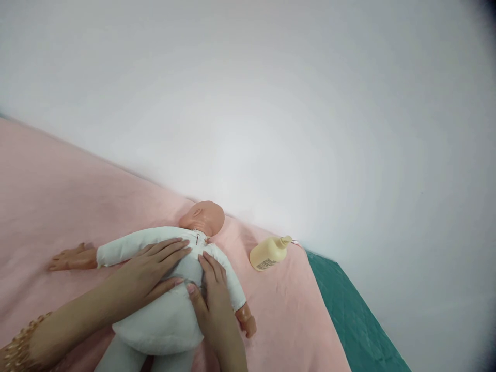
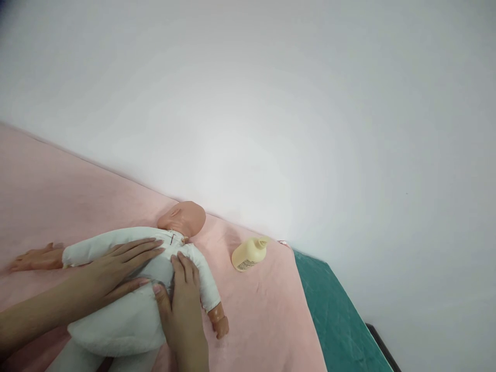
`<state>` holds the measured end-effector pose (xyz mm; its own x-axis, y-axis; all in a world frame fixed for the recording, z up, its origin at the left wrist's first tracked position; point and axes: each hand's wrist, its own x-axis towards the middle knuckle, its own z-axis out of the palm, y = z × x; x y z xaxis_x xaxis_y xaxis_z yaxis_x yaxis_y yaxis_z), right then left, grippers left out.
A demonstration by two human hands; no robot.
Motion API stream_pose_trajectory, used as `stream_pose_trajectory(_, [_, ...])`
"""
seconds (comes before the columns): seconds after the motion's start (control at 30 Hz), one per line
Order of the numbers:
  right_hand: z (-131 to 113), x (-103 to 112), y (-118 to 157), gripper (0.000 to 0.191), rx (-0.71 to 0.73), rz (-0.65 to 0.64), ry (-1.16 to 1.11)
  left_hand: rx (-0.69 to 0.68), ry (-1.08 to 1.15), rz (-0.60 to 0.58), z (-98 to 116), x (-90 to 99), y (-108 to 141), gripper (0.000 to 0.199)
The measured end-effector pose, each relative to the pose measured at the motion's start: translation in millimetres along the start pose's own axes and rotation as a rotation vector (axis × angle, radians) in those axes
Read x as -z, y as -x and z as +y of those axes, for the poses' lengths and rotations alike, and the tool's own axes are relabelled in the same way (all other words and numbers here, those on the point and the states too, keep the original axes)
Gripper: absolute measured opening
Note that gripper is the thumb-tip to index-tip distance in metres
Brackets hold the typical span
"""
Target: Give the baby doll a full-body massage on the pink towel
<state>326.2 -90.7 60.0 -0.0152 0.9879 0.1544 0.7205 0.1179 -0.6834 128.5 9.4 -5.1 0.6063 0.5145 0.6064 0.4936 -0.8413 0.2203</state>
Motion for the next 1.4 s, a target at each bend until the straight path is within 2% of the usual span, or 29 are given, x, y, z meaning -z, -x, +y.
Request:
stream_pose_trajectory(0.37, [-1.8,1.0,1.4,0.054,-0.038,-0.047,0.004,0.008,-0.008,-0.02,0.5,-0.2,-1.7,0.054])
stream_pose_trajectory(1.4, [1.6,-0.6,0.0,0.055,-0.023,-0.051,-0.022,-0.012,-0.033,0.001,0.3,-1.2,-0.9,0.053])
